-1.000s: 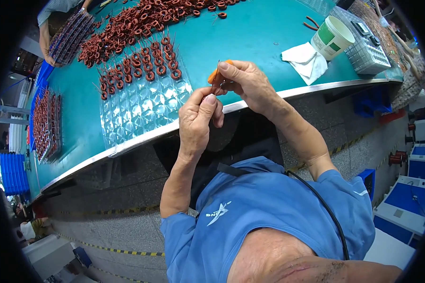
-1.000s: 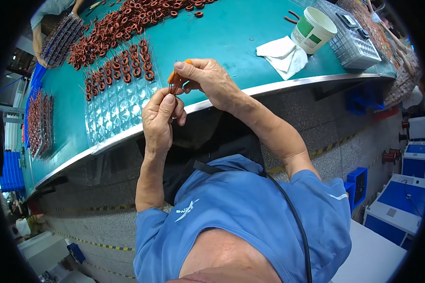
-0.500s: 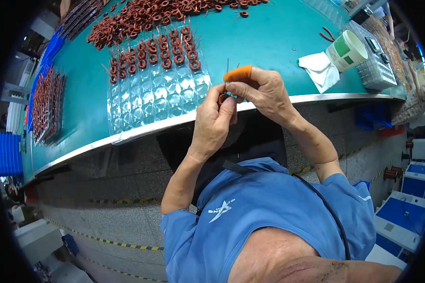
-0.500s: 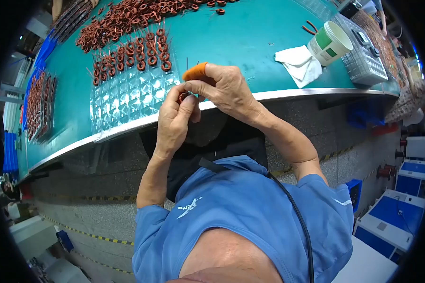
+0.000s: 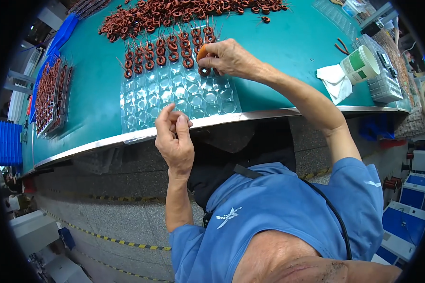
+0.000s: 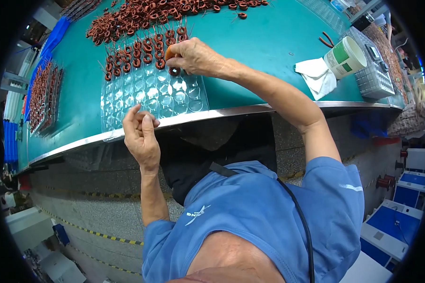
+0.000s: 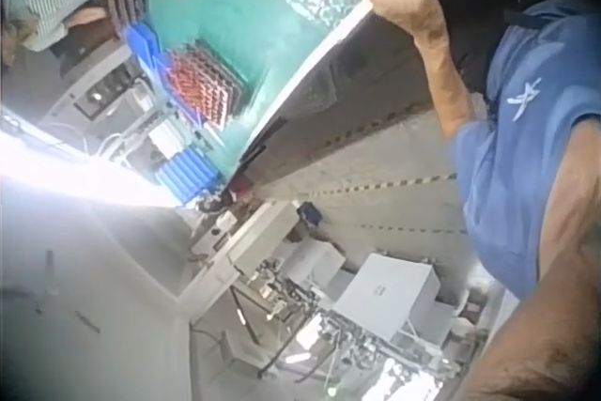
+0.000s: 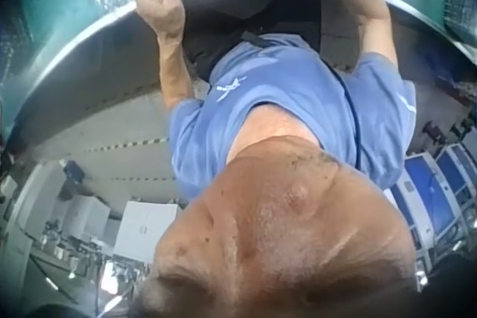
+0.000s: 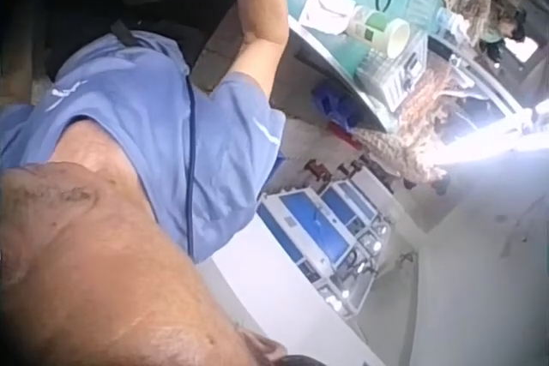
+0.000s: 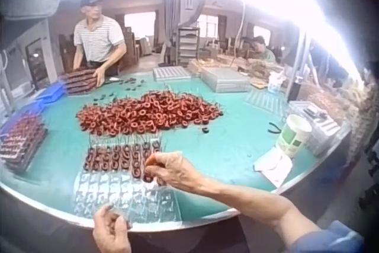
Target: Assembling and preparing small copper-wound inductor coils at a manufacturing workbench.
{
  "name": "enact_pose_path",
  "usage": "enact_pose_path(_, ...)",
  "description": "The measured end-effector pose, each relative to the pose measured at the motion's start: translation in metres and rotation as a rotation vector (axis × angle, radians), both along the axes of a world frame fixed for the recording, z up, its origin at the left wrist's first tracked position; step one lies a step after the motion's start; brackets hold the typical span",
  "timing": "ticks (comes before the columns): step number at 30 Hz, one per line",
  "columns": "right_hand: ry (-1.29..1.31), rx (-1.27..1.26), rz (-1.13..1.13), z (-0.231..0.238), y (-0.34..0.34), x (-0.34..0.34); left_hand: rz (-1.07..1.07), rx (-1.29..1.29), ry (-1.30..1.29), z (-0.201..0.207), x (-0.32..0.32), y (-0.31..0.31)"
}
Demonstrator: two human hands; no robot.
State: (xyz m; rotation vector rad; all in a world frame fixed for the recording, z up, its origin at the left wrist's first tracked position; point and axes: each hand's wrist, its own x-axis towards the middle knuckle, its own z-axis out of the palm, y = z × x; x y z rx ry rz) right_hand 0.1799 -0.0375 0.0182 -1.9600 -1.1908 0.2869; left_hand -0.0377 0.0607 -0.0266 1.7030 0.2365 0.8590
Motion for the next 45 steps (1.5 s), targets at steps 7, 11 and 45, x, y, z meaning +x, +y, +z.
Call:
enact_pose_path(7, -0.584, 0.226, -0.117, 0.0, -0.029, 0.036, -0.034, 0.082, -0.245, 0.048, -0.013, 0.013)
enact_pose_path(11, -0.869, 0.094, -0.332, -0.012, -0.071, 0.111, -0.313, 0.931, -0.708, 0.156, -0.012, 0.067)
enact_pose_path(45, -0.688, 0.002, -0.429, -0.055, -0.063, 0.178, 0.17, 0.904, 0.006, 0.168, -0.021, -0.004)
